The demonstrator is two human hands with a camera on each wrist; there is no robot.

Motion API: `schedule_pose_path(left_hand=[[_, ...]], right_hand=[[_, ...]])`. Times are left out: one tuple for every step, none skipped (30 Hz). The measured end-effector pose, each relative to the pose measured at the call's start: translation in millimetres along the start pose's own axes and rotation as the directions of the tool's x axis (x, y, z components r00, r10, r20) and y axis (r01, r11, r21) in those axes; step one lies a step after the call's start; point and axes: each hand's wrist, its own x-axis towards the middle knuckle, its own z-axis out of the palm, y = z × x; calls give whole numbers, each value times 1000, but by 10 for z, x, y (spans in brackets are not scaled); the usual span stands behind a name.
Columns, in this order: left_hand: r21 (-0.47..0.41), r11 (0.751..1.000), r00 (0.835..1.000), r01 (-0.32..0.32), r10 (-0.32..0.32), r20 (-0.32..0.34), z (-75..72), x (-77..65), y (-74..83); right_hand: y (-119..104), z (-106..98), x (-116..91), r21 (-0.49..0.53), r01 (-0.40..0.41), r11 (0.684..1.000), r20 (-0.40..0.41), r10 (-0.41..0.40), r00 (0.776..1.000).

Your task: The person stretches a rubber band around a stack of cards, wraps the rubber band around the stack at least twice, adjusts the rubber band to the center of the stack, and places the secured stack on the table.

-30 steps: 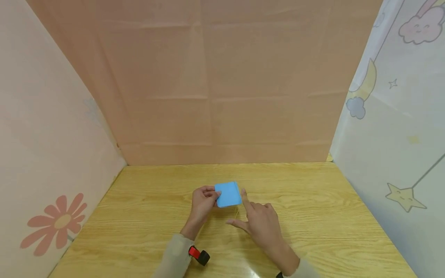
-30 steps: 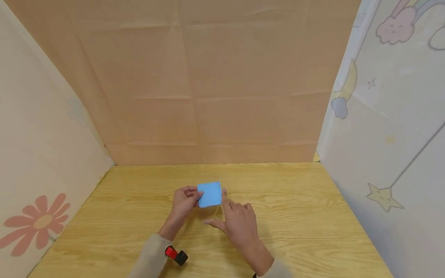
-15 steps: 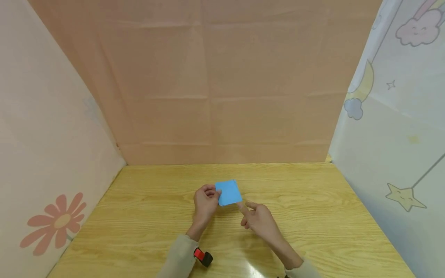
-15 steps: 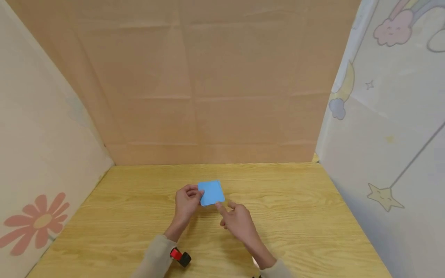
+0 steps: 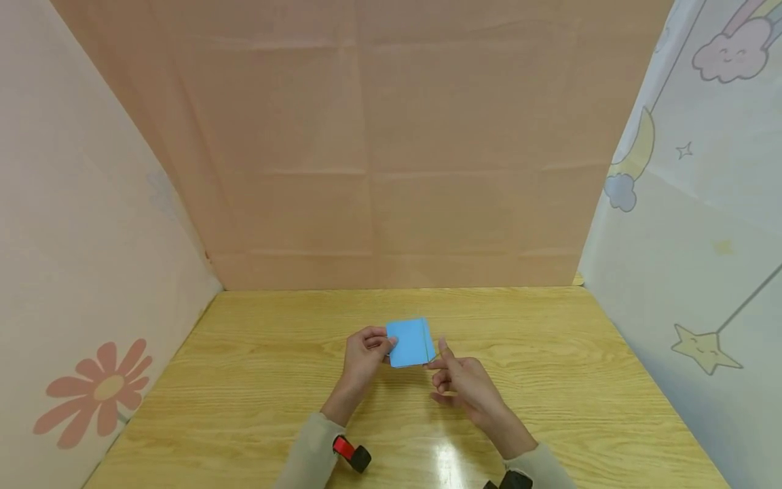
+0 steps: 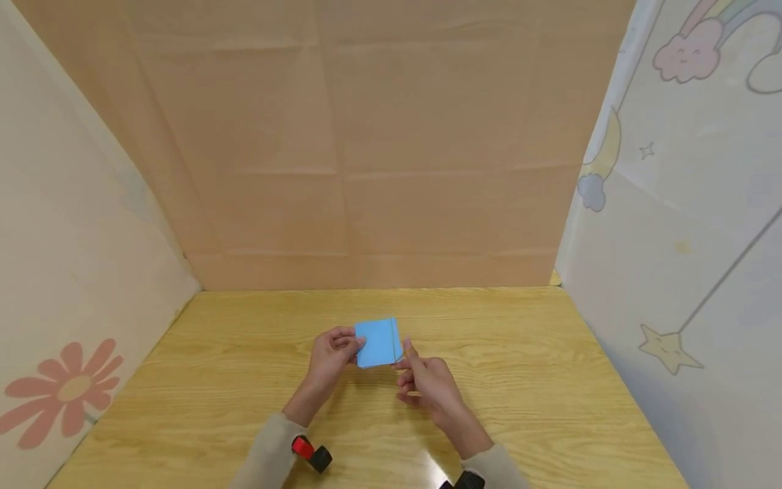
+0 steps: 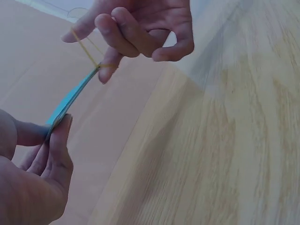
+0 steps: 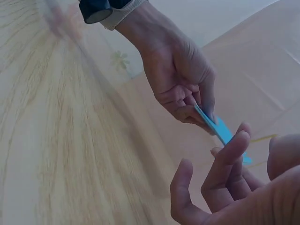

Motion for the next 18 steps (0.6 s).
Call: schedule_pose_path(left_hand=[[-9, 1000, 1000, 7, -7, 27, -9, -5, 3], [-19, 1000, 998, 21, -20, 53, -18, -6, 1], [-27, 999, 996, 31, -29, 83, -27, -9, -1], [-30, 999, 993, 42, -39, 111, -36, -13, -2], [-31, 998, 989, 50, -45, 140, -44, -18, 1], [-32, 998, 985, 56, -50, 168, -52, -23, 2], [-32, 998, 980, 63, -56, 193, -58, -28, 1], [-31, 997, 975, 69, -61, 214, -64, -29, -3], [-31, 997, 970, 73, -64, 233, -69, -32, -5], [-28, 997, 966, 70, -61, 251, -73, -34, -9], [-27, 997, 962, 72, -62, 266, -75, -35, -11], [-26, 997, 958, 72, -62, 281, -77, -37, -13], [-22, 997, 954, 75, -65, 292, -77, -39, -15], [-18, 997, 950, 76, -66, 306, -76, -42, -14], [-14, 997, 945, 77, -69, 318, -74, -45, -12], [-13, 997, 941, 78, -69, 330, -72, -50, -11], [-11, 996, 938, 84, -75, 338, -69, -54, -9], [-8, 996, 935, 86, -78, 347, -67, -60, -8]], right_hand=[[7, -8, 5, -1, -1, 1000, 7, 1, 1000], [14, -18, 10, -4, -3, 1000, 18, 3, 1000], [19, -31, 14, -6, -5, 1000, 35, 5, 999], [19, -46, 18, -8, -5, 1000, 51, 5, 999], [18, -62, 22, -13, -6, 1000, 64, 7, 998], [13, -81, 25, -21, -1, 1000, 76, 3, 997], [6, -102, 28, -28, 3, 1000, 83, -1, 997], [-3, -122, 28, -30, 6, 1000, 82, -3, 997], [-11, -142, 30, -28, 8, 1000, 74, -6, 997], [-22, -161, 32, -25, 9, 1000, 60, -8, 998], [-36, -177, 35, -25, 12, 1000, 43, -11, 999], [-48, -194, 40, -21, 16, 1000, 22, -16, 1000], [-60, -208, 47, -16, 19, 1000, 0, -19, 1000], [-74, -219, 53, -9, 25, 1000, -26, -26, 999], [-83, -232, 64, -5, 33, 999, -52, -33, 998], [-94, -243, 73, -6, 40, 999, -75, -41, 996], [-101, -255, 81, -9, 49, 999, -95, -50, 994], [-105, -268, 90, -9, 55, 998, -109, -55, 993]])
